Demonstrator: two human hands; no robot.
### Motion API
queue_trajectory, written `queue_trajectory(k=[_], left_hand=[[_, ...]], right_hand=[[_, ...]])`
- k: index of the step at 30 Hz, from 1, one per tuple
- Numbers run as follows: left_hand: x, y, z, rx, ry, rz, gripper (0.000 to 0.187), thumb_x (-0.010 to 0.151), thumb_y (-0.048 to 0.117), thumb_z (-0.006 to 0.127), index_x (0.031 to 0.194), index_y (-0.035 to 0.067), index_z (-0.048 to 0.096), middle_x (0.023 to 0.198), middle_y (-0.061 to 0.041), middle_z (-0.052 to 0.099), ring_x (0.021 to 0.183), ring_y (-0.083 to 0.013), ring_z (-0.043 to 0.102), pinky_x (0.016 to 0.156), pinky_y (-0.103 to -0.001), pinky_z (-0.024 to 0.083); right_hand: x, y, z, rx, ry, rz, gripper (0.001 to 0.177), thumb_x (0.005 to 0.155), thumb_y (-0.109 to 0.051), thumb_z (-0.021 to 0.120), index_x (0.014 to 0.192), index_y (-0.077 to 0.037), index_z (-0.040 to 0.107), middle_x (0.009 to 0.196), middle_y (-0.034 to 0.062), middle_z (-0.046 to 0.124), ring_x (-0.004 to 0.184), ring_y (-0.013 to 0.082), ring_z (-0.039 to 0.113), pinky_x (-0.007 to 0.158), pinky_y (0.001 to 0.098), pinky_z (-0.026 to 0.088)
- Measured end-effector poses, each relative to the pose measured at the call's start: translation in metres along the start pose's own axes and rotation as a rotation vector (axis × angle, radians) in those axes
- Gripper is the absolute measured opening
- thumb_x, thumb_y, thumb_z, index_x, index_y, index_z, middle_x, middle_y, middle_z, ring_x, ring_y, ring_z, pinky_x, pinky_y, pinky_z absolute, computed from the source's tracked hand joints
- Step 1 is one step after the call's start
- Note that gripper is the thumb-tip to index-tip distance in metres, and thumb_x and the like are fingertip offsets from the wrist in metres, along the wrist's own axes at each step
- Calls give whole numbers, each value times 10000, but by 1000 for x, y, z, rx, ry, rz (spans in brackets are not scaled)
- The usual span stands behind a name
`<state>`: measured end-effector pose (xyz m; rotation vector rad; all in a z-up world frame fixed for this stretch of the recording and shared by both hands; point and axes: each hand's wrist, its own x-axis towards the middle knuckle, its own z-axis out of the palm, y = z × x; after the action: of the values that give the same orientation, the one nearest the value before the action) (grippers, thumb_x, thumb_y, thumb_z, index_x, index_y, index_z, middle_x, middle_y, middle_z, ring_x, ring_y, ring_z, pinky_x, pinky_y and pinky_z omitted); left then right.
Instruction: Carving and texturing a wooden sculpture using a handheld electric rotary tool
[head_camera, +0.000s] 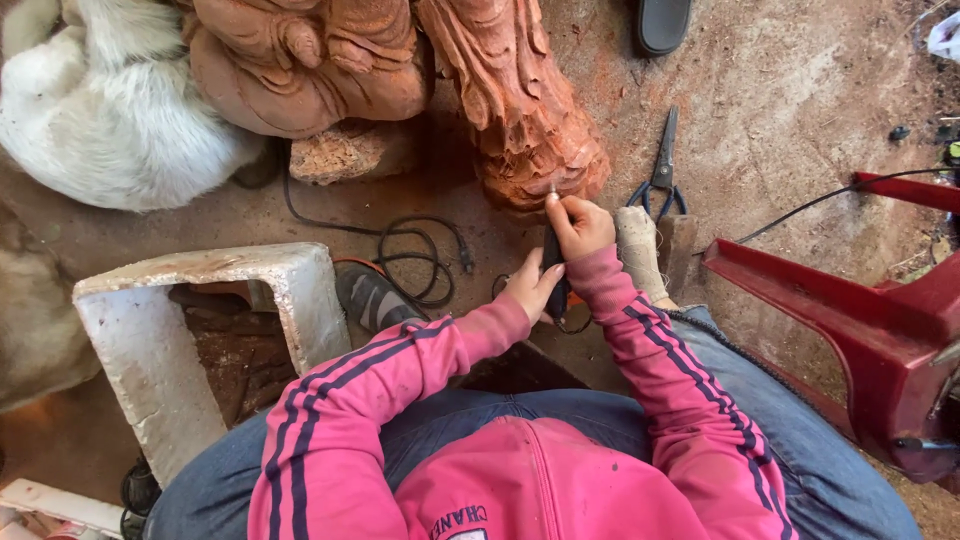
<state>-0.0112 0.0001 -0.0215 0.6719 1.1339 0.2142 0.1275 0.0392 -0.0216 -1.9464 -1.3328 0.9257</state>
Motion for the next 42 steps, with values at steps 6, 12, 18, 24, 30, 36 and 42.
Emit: queue_trajectory(k=[6, 12, 18, 24, 30, 36, 42], left_hand=[[3, -27, 5, -92, 60, -8, 455, 1061, 363, 484, 1426, 100, 414, 1291, -364, 494, 972, -554, 656, 685, -596, 652], [16, -21, -3, -41, 14, 3, 389, 1057, 324, 515, 1375, 105, 464, 1225, -329, 538, 879, -503, 700, 603, -566, 667], [10, -26, -13, -71, 23, 1, 440, 1060, 342, 501, 1418, 103, 411, 1324, -370, 450, 971, -574, 654, 659, -614, 646], [-4, -34, -22, 59, 61, -25, 551, 1024, 404, 568, 1463, 107, 418, 1418, -374, 437, 1131, -571, 596, 641, -596, 646], [-47, -10, -72, 455, 19, -20, 514, 977, 504, 563, 1292, 99, 527, 964, -194, 753, 888, -338, 750, 781, -488, 636], [-73, -13, -117, 565, 27, 10, 450, 914, 501, 668, 1184, 150, 593, 819, -107, 781, 797, -263, 775, 679, -419, 647], [-104, 33, -133, 908, 17, 15, 458, 964, 562, 534, 1183, 162, 562, 886, -127, 764, 860, -326, 755, 791, -432, 595]], right_hand=[[1, -7, 0, -116, -73, -83, 429, 991, -439, 693, 642, -194, 651, 538, 85, 578, 672, 325, 668, 620, 357, 509], [-3, 20, 14, 71, -10, 162, 402, 1018, -481, 646, 760, -181, 713, 597, 91, 604, 660, 188, 625, 620, 358, 493], [-2, -25, 5, -69, -125, 215, 411, 1006, -553, 602, 817, -216, 743, 739, 120, 695, 817, 328, 717, 667, 452, 518], [-7, -19, 20, -186, -243, 210, 445, 974, -621, 577, 828, -232, 737, 748, 81, 718, 872, 331, 727, 724, 446, 555], [-26, 9, 67, 214, -394, 240, 336, 922, -540, 686, 809, -229, 746, 621, 49, 702, 700, 196, 705, 678, 380, 563], [-48, -21, 72, 648, -528, 371, 341, 982, -326, 689, 743, -86, 657, 524, 77, 627, 484, 130, 618, 450, 236, 500], [-53, -13, 90, 866, -450, 463, 316, 969, -312, 736, 810, -46, 670, 568, 135, 656, 517, 191, 695, 502, 274, 591]])
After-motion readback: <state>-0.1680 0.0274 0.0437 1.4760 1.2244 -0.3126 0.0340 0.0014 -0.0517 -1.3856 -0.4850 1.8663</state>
